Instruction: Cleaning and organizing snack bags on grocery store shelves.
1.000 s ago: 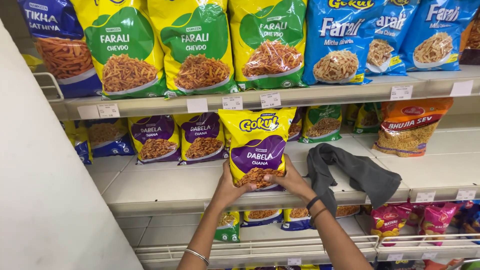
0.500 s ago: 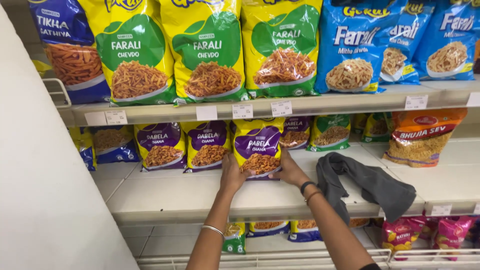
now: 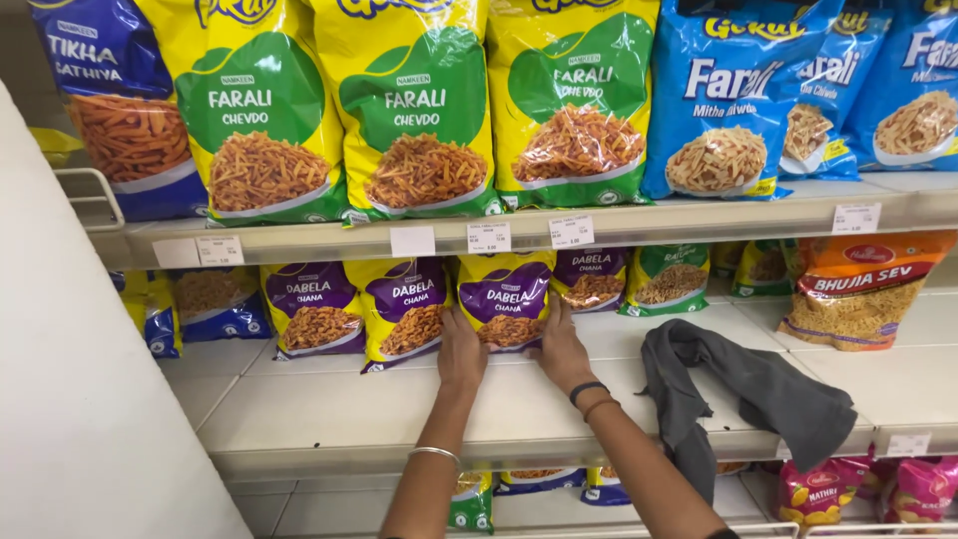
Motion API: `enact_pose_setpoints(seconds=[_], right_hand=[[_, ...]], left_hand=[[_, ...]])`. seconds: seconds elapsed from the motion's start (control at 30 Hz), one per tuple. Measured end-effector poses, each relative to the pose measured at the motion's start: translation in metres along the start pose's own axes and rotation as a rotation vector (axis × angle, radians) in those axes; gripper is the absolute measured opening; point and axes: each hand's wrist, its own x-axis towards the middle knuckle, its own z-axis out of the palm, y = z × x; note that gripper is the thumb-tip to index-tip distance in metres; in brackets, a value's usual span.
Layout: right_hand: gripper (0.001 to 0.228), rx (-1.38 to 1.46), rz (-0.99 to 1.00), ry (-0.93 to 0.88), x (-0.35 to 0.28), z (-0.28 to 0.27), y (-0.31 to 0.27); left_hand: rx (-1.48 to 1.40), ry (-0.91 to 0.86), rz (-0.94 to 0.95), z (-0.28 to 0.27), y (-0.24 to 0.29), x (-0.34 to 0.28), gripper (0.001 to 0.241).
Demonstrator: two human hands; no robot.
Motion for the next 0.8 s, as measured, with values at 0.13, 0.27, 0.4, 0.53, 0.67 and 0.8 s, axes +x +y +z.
enact_pose_setpoints(seconds=[0.13, 0.27, 0.4, 0.53, 0.67, 0.8], right_hand=[[0.120, -0.326, -0.260, 0.025, -0.020, -0.016, -0.002], [0.085, -0.662, -0.663, -0.015, -0.025, -0.013, 0.016], [0.069, -0.664, -0.751, -0.001, -0.023, -0.009, 0.021], [0.065, -0.655, -0.735, -0.007, -0.015, -0.007, 0.022], [0.063, -0.626, -0.699, -0.055, -0.015, -0.007, 0.020], [0.064, -0.529, -0.745, 0.033, -0.025, -0.010, 0.009]], left_hand=[[0.353, 0.102, 0.425, -0.001, -0.026, -0.009, 0.108], [0.676, -0.031, 0.951, -0.015, -0.052, -0.012, 0.085], [0.669, -0.263, 0.894, -0.015, -0.065, -0.002, 0.082], [0.702, -0.302, 0.875, -0.007, -0.067, 0.008, 0.080], [0.683, -0.306, 0.852, -0.005, -0.067, 0.007, 0.079], [0.688, -0.460, 0.779, -0.042, -0.055, -0.004, 0.075]])
